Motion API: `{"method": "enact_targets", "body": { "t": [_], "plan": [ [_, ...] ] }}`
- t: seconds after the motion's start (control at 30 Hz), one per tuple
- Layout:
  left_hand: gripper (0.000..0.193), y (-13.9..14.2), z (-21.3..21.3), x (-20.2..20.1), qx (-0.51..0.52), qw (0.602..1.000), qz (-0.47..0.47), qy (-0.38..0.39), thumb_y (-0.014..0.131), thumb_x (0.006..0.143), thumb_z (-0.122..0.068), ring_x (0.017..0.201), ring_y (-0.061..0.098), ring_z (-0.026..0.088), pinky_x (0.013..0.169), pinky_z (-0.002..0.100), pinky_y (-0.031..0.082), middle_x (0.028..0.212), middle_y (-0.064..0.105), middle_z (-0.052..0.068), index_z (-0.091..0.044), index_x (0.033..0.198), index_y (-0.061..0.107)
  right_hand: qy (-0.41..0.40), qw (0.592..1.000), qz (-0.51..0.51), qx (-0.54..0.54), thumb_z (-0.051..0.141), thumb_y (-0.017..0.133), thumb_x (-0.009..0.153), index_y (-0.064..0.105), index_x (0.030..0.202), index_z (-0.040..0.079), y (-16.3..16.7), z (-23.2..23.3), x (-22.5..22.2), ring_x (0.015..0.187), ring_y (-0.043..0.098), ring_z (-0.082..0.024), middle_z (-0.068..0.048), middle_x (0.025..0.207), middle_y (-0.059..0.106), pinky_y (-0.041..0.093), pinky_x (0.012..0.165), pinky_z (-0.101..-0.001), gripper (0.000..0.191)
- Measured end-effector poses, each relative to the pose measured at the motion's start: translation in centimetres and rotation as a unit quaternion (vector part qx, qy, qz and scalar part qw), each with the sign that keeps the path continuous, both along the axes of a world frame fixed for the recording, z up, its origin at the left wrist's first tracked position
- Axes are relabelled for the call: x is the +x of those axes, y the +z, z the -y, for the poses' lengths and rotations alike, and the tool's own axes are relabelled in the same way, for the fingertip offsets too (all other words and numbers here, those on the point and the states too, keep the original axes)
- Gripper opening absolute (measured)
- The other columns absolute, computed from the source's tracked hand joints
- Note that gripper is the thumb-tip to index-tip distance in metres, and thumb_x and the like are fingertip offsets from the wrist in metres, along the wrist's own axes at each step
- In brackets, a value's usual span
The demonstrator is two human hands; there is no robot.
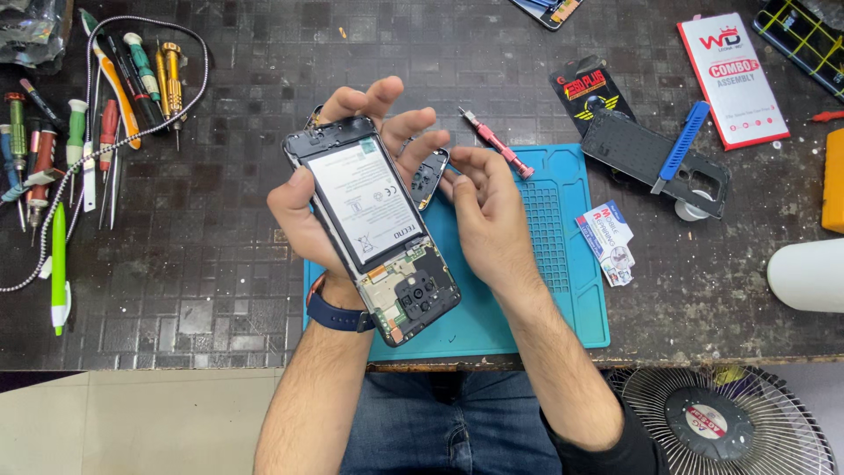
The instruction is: The person disassembles a smartphone by removing the SIM tray, prying open the back cover, and detaching internal components. They use a screwdriver and a prying tool to separate the battery and screen from the chassis.
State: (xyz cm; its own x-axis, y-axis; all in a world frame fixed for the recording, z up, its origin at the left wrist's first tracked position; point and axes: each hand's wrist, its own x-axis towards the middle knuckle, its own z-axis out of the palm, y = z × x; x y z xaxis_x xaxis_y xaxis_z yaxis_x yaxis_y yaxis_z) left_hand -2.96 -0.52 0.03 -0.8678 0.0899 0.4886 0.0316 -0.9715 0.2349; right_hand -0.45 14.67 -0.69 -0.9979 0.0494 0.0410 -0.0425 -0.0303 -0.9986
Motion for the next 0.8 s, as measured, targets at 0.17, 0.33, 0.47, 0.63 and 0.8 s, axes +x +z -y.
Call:
{"method": "enact_targets", "body": {
  "t": [0.17, 0.33, 0.47, 0.63, 0.8],
  "plan": [
    [0.058, 0.8, -0.6, 0.4, -0.030, 1.000, 0.006, 0.006, 0.062, 0.097, -0.036, 0.126, 0.056, 0.042, 0.111, 0.055, 0.047, 0.136, 0.050, 0.026, 0.005, 0.136, 0.048, -0.044, 0.995, -0.031, 0.085, 0.009, 0.048, 0.107, 0.053, 0.131, -0.004, 0.8, -0.1, 0.5, 0.128, 0.062, -0.025, -0.017, 0.131, 0.063, 0.052, 0.109, -0.0353, 0.028],
    [0.066, 1.8, -1.5, 1.2, -0.068, 0.996, 0.027, 0.044, 0.065, 0.095, -0.039, 0.134, 0.049, 0.045, 0.116, 0.055, 0.043, 0.141, 0.047, 0.025, 0.001, 0.143, 0.044, -0.067, 0.991, 0.077, -0.083, 0.024, 0.039, 0.108, 0.055, 0.123, -0.002, 2.7, -1.6, 3.1, 0.112, 0.068, -0.025, -0.015, 0.121, 0.064, 0.059, 0.094, -0.0355, 0.034],
    [0.068, 2.4, -1.9, 1.6, -0.107, 0.992, 0.021, 0.066, 0.066, 0.093, -0.041, 0.141, 0.043, 0.045, 0.120, 0.054, 0.040, 0.148, 0.042, 0.025, -0.004, 0.145, 0.043, -0.027, 0.966, 0.118, -0.229, 0.037, 0.037, 0.108, 0.052, 0.127, -0.005, 3.6, -2.1, 7.2, 0.103, 0.066, -0.023, -0.019, 0.119, 0.065, 0.057, 0.089, -0.0353, 0.048],
    [0.069, 2.4, -2.4, 1.9, -0.164, 0.980, 0.014, 0.114, 0.066, 0.091, -0.045, 0.148, 0.036, 0.043, 0.123, 0.054, 0.037, 0.158, 0.036, 0.026, -0.008, 0.144, 0.042, 0.009, 0.937, 0.170, -0.306, 0.026, 0.050, 0.105, 0.044, 0.137, -0.008, 3.7, -2.0, 11.0, 0.092, 0.067, -0.021, -0.019, 0.112, 0.067, 0.058, 0.081, -0.0342, 0.047],
    [0.082, 2.4, -2.6, 1.7, -0.220, 0.970, -0.015, 0.103, 0.065, 0.093, -0.048, 0.153, 0.032, 0.039, 0.125, 0.053, 0.037, 0.164, 0.029, 0.024, -0.008, 0.157, 0.032, -0.029, 0.960, 0.111, -0.256, 0.008, 0.058, 0.100, 0.037, 0.142, -0.005, 3.2, -2.0, 11.4, 0.090, 0.071, -0.021, -0.020, 0.111, 0.067, 0.060, 0.078, -0.0329, 0.048]
  ]
}}
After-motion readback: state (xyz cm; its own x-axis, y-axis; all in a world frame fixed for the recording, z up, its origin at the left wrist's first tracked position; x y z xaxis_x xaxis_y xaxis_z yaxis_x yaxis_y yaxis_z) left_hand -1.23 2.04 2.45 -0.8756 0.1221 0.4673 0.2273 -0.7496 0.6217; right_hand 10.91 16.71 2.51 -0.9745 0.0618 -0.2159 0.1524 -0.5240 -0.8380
